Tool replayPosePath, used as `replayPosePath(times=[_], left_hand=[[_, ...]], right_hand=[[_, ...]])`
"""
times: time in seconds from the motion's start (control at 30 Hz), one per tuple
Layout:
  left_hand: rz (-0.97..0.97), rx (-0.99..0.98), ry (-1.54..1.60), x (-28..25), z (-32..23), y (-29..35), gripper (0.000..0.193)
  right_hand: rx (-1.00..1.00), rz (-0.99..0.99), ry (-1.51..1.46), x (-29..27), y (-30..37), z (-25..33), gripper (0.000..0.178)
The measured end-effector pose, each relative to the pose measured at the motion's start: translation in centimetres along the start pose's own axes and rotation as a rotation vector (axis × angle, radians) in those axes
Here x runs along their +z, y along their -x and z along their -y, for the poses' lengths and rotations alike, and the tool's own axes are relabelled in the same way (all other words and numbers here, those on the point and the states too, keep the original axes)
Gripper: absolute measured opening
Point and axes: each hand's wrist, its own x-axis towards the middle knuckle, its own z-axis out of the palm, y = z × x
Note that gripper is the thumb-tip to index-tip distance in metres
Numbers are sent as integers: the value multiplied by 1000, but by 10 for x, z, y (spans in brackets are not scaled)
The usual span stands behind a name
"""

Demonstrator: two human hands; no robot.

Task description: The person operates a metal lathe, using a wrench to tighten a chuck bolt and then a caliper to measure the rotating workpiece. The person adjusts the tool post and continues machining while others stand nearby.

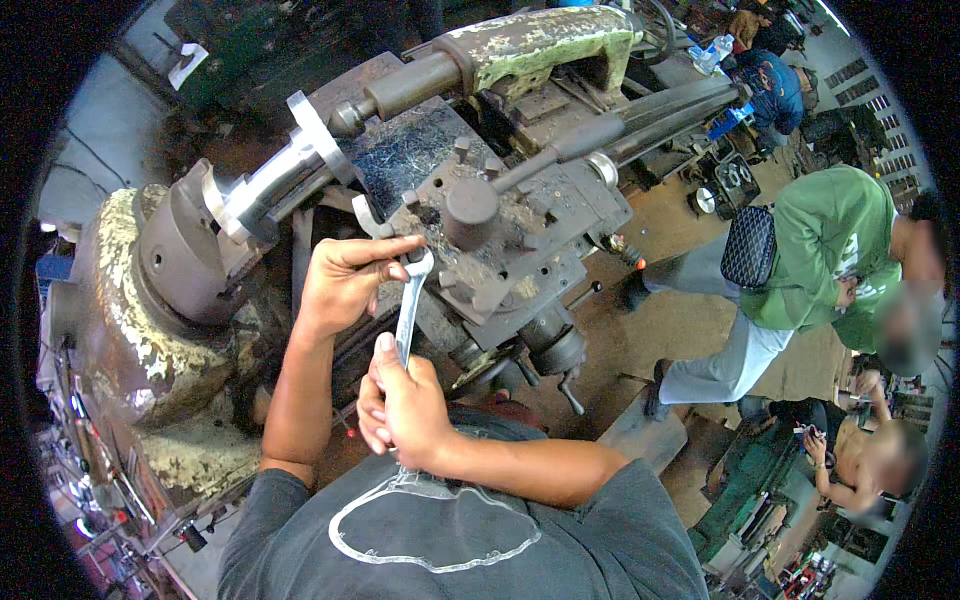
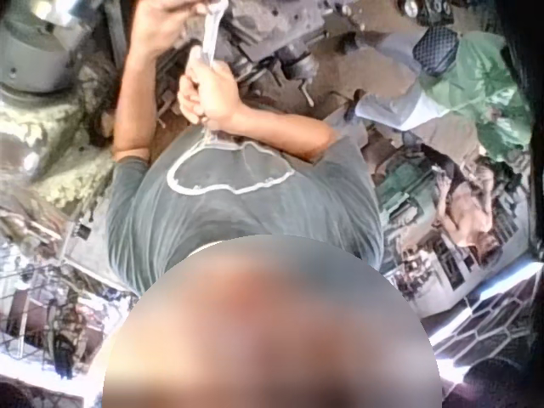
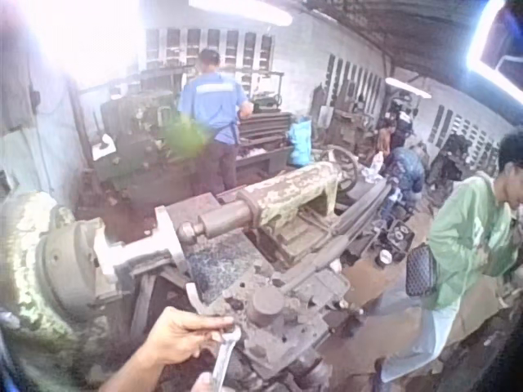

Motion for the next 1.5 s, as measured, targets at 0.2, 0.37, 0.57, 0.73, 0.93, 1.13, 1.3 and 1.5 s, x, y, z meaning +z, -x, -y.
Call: replayPosePath(times=[0.2, 0.37, 0.57, 0.73, 0.93, 1.13, 1.3, 1.5], left_hand=[[-309, 35, 157, 54, -3, 43, 41], [-308, -14, 150, 77, 2, 45, 39], [-281, -66, 213, 77, 1, 34, 39], [-201, -92, 226, 63, 0, 24, 33], [-99, -176, 176, 49, -6, 19, 30], [-6, -240, 121, 39, -16, 12, 31], [54, -220, 86, 35, -13, 4, 30], [138, -266, 91, 24, -9, 0, 31]], right_hand=[[146, 168, -23, -42, 54, 6, 49], [128, 218, -83, -60, 48, 13, 48], [160, 267, -91, -68, 39, 30, 47], [55, 191, -145, -46, 27, 4, 48], [-80, 72, -157, -13, 6, -21, 48], [-32, 60, -163, -8, 6, -18, 49], [-49, 40, -85, 1, 7, -13, 51], [-197, -1, -206, 23, -18, -38, 57]])
